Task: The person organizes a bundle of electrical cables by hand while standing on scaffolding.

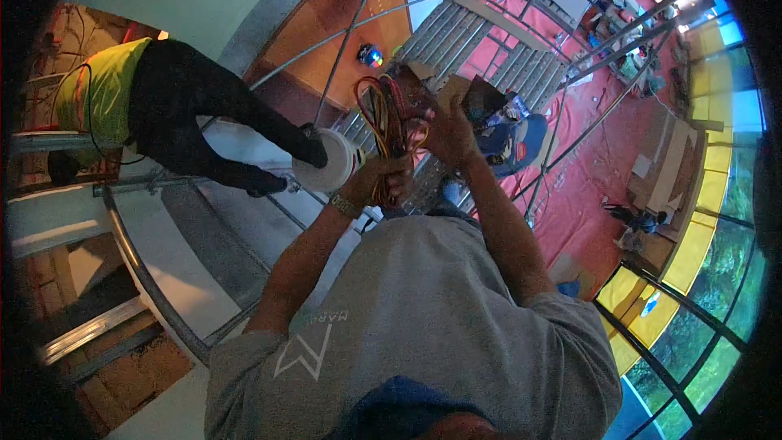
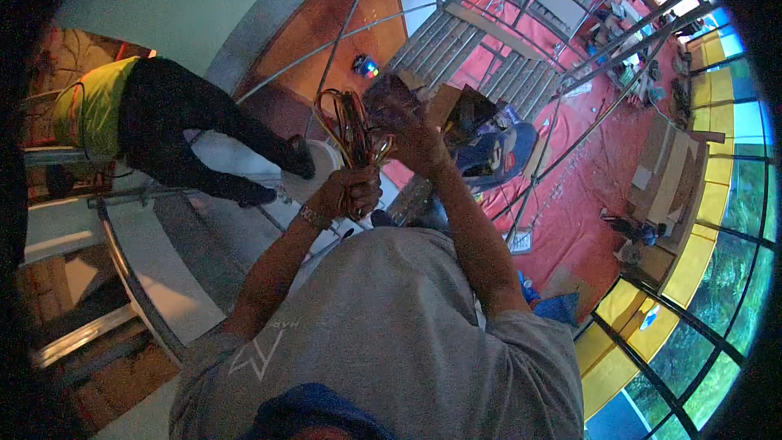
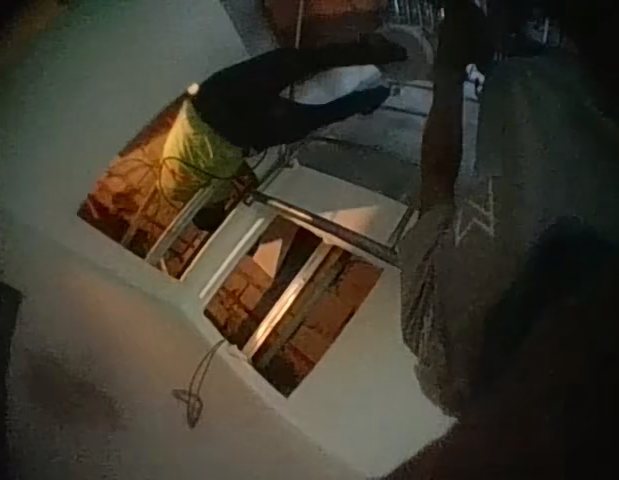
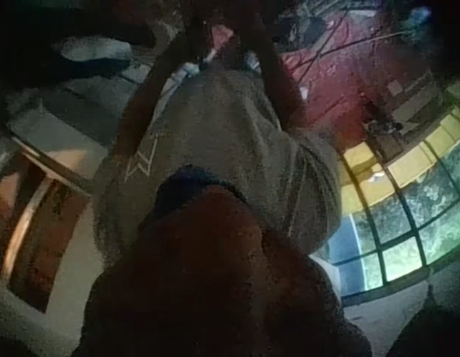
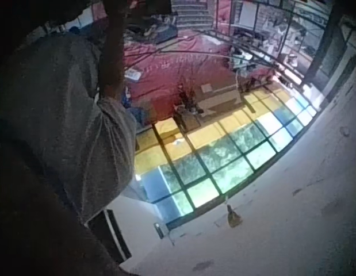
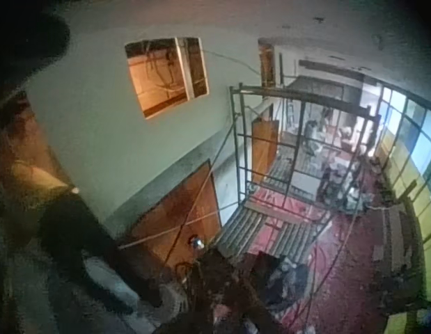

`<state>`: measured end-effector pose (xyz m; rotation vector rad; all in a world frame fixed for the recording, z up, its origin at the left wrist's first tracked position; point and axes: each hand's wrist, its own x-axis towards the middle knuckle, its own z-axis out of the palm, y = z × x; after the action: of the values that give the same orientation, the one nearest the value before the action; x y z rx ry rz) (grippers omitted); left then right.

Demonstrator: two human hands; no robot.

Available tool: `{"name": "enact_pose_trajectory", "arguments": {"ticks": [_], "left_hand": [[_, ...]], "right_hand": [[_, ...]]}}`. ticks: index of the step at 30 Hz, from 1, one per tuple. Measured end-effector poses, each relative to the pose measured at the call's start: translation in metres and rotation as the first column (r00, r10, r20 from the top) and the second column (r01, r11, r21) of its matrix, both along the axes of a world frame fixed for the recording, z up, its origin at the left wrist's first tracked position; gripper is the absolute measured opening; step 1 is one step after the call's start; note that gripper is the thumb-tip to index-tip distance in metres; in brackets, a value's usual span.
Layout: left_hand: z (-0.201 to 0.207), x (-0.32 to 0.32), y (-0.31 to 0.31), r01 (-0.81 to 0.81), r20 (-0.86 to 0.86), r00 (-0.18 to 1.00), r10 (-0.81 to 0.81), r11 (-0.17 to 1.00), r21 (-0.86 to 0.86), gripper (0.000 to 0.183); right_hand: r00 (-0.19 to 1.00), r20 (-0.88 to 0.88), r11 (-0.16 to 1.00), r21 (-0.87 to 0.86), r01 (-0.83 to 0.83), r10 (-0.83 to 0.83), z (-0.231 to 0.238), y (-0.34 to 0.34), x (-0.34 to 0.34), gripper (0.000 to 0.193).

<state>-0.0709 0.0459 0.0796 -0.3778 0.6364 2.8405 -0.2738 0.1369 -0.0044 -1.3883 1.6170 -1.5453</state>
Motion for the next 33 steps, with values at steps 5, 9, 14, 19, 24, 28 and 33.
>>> {"name": "enact_pose_trajectory", "arguments": {"ticks": [5, 9, 14, 19, 24, 28, 33], "left_hand": [[0.022, -0.038, 0.031, 0.121, -0.269, 0.962, 0.041, 0.821, 0.557, 0.028], [0.037, -0.042, 0.038, 0.164, -0.283, 0.959, 0.008, 0.797, 0.581, 0.025], [0.064, -0.036, 0.038, 0.163, -0.157, 0.980, -0.124, 0.950, 0.266, 0.022], [0.086, -0.026, 0.036, 0.200, 0.095, 0.977, -0.191, 0.975, -0.095, 0.021], [0.068, -0.045, 0.030, 0.199, 0.191, 0.973, -0.128, 0.886, -0.420, 0.021], [0.046, -0.056, 0.031, 0.221, 0.268, 0.961, -0.065, 0.765, -0.605, 0.018], [0.009, -0.066, 0.039, 0.007, 0.028, 0.974, -0.226, -0.092, -0.996, 0.019]], "right_hand": [[0.994, -0.054, 0.752, -0.650, -0.105, 0.093, -0.056, -0.035, -0.011, 0.077], [0.542, 0.758, 0.909, -0.416, -0.026, 0.363, -0.006, -0.016, -0.006, 0.073], [0.582, 0.662, 0.880, -0.325, -0.346, 0.473, 0.164, 0.029, -0.006, 0.088], [0.712, 0.649, 0.957, -0.096, -0.272, 0.268, 0.236, 0.044, 0.002, 0.090], [0.790, 0.612, 0.994, -0.060, 0.088, -0.034, 0.182, 0.025, 0.013, 0.066], [0.653, 0.745, 0.988, 0.052, 0.148, -0.137, 0.138, 0.015, 0.012, 0.062], [0.507, 0.831, 0.947, 0.070, 0.315, -0.230, 0.091, 0.006, 0.025, 0.048]]}}
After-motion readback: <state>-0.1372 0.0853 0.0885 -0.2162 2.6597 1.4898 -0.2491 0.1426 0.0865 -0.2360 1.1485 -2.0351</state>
